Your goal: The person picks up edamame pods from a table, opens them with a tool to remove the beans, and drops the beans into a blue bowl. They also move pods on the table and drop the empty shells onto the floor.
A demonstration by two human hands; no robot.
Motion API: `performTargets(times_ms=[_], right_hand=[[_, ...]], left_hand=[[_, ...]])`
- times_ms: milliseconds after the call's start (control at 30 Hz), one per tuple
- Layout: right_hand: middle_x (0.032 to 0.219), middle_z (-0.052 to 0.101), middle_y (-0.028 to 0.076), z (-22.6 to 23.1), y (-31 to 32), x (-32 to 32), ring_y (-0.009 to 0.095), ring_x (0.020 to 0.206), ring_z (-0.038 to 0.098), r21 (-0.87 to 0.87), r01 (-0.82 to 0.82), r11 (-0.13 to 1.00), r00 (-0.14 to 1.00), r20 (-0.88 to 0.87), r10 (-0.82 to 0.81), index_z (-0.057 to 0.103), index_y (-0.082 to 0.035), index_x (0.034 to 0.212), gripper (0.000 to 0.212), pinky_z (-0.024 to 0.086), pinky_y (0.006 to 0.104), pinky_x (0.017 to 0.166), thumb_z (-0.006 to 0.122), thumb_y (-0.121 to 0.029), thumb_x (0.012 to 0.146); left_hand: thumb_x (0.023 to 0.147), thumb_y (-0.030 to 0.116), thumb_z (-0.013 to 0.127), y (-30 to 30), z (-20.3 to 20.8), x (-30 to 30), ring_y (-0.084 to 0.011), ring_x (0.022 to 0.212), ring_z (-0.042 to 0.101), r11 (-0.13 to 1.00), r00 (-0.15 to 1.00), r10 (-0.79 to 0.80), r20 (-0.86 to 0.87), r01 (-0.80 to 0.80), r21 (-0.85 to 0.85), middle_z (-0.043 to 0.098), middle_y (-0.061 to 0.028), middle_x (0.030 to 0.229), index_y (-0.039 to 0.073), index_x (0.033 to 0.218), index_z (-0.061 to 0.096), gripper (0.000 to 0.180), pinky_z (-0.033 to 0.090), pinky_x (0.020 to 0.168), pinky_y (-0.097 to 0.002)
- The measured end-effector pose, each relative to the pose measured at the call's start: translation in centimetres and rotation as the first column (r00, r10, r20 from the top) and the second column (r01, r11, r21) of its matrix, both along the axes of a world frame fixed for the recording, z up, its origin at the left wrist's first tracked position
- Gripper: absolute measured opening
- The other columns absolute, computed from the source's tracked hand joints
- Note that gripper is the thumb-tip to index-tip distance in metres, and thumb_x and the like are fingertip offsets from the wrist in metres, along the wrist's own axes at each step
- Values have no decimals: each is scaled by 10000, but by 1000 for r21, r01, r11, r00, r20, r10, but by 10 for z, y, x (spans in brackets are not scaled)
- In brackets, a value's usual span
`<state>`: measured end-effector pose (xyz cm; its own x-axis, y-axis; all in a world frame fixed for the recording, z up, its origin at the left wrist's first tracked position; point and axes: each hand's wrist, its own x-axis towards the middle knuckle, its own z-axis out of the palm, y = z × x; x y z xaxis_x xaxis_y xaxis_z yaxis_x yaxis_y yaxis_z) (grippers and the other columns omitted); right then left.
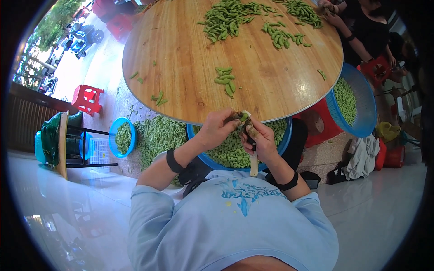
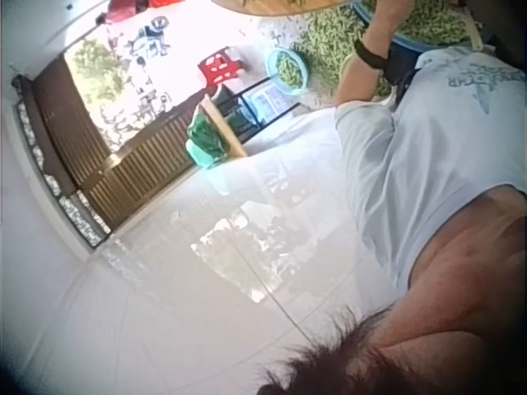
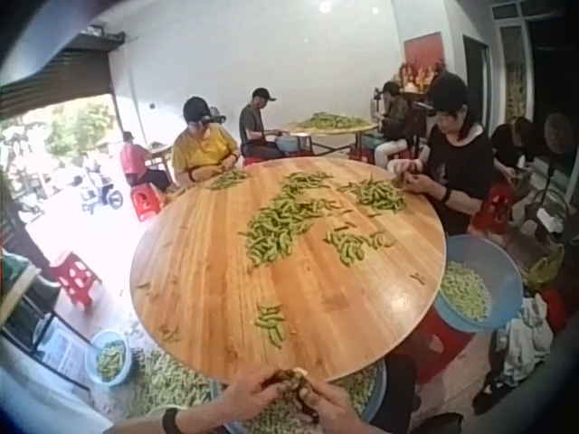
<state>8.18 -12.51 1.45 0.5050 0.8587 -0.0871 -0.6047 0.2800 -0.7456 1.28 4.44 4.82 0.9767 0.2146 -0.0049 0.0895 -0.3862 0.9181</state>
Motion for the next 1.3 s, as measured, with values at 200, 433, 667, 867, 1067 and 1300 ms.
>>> performTargets(times_ms=[200,433,667,867,1067,1300], right_hand=[[778,515,24,-5,2,-3,62,517,409,-6,65,998,997,-39,-65,470,-56,1328,360,341,188,427,449,-121,974],[787,543,26,-25,-2,7,69,542,452,106,-2,994,998,70,-5,458,-19,1333,384,368,192,466,467,-70,953],[850,603,17,-29,-5,1,69,587,515,-71,268,961,794,581,-179,512,21,1276,363,400,185,521,503,-3,913],[764,580,31,-20,-1,7,65,521,482,-62,185,981,968,184,-171,574,-1,1204,290,360,201,430,513,-69,929],[724,573,47,-9,0,1,86,493,480,-68,140,988,979,-139,-149,592,-15,1161,260,359,208,396,529,-151,949],[739,584,37,-6,2,-10,68,492,474,-130,204,970,979,31,-201,592,-8,1161,245,350,197,398,522,-112,951]], left_hand=[[862,83,604,5,-20,1,-159,652,558,977,999,-15,34,22,-214,621,-59,765,-14,921,595,114,439,573,-295],[885,79,567,10,-19,7,-104,607,514,272,959,-230,-164,-99,-957,564,-12,746,22,946,585,85,374,489,-236],[880,95,557,1,-22,5,-91,527,475,510,946,-123,-299,-199,-837,548,-14,690,22,935,583,94,339,434,-227],[878,80,572,-5,-13,5,-106,544,521,724,961,-65,-269,-140,-676,537,-16,665,21,922,577,74,385,450,-248],[797,-2,618,-20,2,-1,-251,658,598,959,951,33,308,-117,258,575,-121,765,-10,944,558,159,474,568,-333],[792,-8,616,-17,-6,-4,-278,668,600,911,894,-80,441,-113,395,603,-142,816,-13,950,595,159,478,584,-332]])
